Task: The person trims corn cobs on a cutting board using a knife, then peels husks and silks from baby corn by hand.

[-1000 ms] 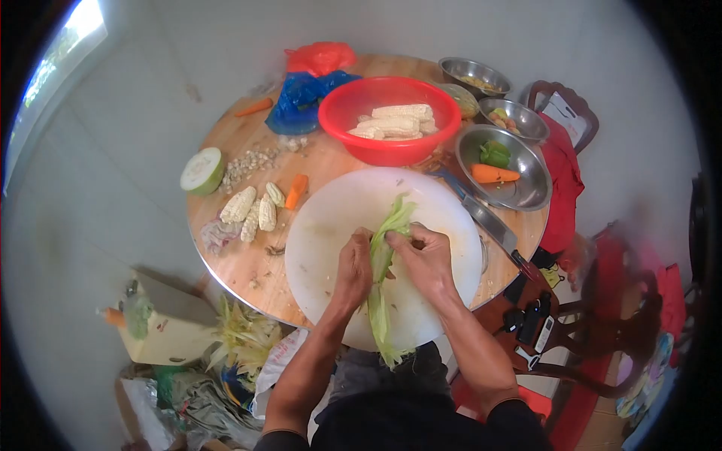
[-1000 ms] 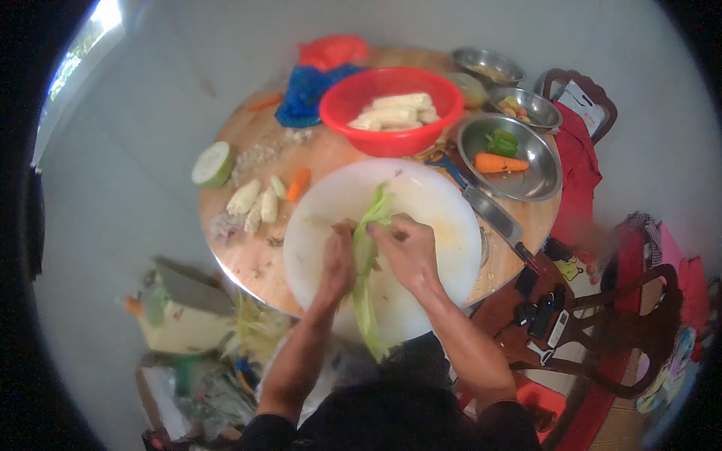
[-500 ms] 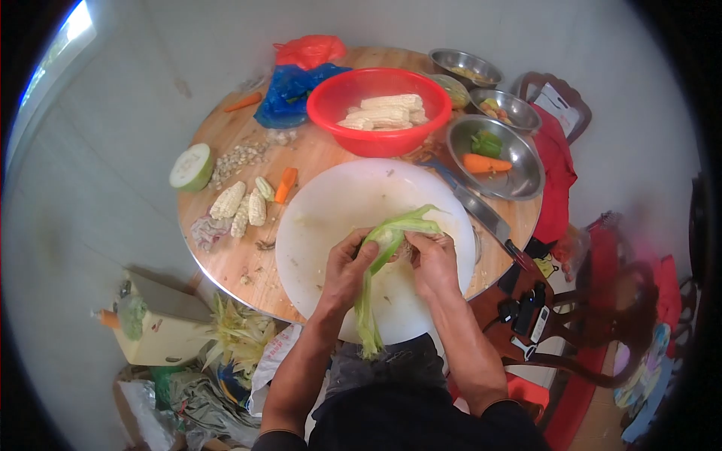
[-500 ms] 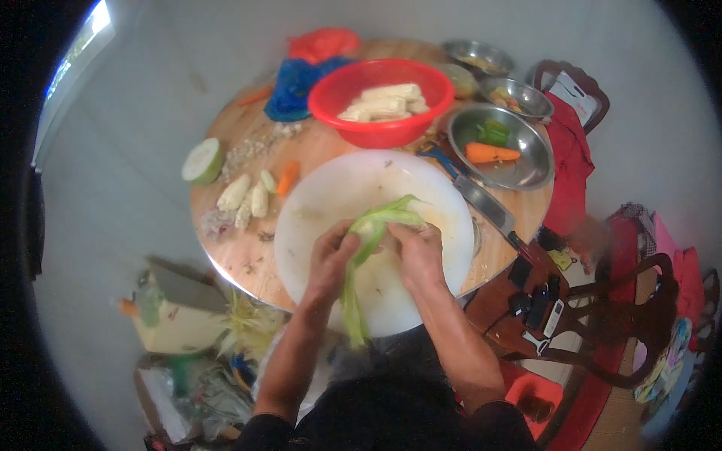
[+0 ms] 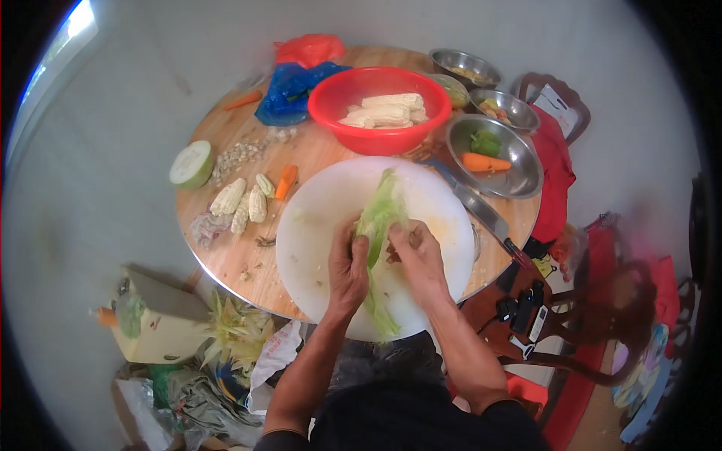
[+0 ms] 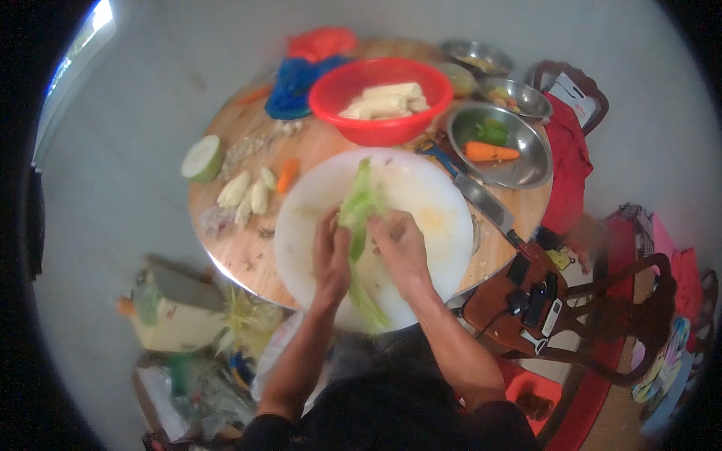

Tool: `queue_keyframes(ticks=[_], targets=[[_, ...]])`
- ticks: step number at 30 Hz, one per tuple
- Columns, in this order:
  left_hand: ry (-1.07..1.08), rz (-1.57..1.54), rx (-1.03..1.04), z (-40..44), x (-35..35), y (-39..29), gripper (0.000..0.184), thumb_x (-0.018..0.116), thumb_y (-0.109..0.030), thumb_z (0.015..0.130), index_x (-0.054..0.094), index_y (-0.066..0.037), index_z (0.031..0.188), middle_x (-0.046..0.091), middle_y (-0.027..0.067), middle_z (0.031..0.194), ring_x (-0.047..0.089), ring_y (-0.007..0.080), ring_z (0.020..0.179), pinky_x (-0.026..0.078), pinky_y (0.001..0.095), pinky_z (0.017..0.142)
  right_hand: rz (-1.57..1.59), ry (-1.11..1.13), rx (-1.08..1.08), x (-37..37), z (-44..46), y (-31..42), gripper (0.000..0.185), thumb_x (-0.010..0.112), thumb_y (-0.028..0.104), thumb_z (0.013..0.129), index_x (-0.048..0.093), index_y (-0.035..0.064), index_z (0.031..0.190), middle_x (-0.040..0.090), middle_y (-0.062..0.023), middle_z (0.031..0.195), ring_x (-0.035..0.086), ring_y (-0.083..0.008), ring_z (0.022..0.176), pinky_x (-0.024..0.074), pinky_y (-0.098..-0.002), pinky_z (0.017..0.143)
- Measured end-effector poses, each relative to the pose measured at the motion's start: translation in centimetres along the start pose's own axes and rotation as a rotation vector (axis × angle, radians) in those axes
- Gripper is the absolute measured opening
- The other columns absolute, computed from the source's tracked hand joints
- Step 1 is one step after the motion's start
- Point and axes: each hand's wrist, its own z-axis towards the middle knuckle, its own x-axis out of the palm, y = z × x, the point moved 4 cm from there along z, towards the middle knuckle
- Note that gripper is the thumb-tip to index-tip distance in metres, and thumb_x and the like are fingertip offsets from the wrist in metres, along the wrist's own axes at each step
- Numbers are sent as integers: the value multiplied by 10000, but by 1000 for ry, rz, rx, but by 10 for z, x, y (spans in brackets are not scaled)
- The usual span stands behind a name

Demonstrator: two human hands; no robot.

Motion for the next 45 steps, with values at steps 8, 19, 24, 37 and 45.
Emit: queue_keyframes(ticks=[8, 19, 24, 37, 45], targets=[[38, 303, 114, -11, 12, -13, 375, 491, -31, 996, 515, 22, 1366, 577, 149, 1305, 545, 259, 1242, 411, 355, 1074, -116, -7, -130, -3, -3, 0, 265, 684, 191, 951, 699, -62, 1029, 679, -36, 837, 551, -75, 747, 466, -274, 650], [-31, 70, 129, -18, -2, 3, 332, 464, -88, 1028, 531, 2, 1342, 590, 100, 1268, 558, 192, 1137, 447, 320, 989, 619, 44, 288, -20, 16, -37, 148, 587, 98, 997, 676, 2, 1067, 656, -4, 853, 505, -72, 575, 432, -213, 535], [-71, 21, -99, -14, -13, 0, 331, 442, -162, 1074, 512, -25, 1367, 595, 42, 1188, 551, 122, 1031, 463, 267, 879, 315, 42, 302, -32, 11, -12, 197, 647, 115, 990, 671, -3, 1146, 652, -10, 878, 536, -73, 587, 455, -204, 545], [154, 89, -207, -8, -3, 17, 361, 517, -101, 1055, 512, -3, 1403, 619, 58, 1180, 569, 105, 1059, 478, 261, 912, -162, 152, -112, -6, 5, -15, 266, 712, 106, 931, 707, -29, 1160, 729, -75, 975, 630, -109, 847, 519, -266, 784], [147, 56, -152, -12, -2, 12, 332, 534, -104, 1041, 515, 11, 1351, 618, 44, 1113, 568, 108, 995, 479, 271, 875, -103, 115, -172, -5, 5, -3, 150, 703, 88, 926, 711, -28, 1022, 703, -40, 853, 599, -94, 762, 504, -265, 699]])
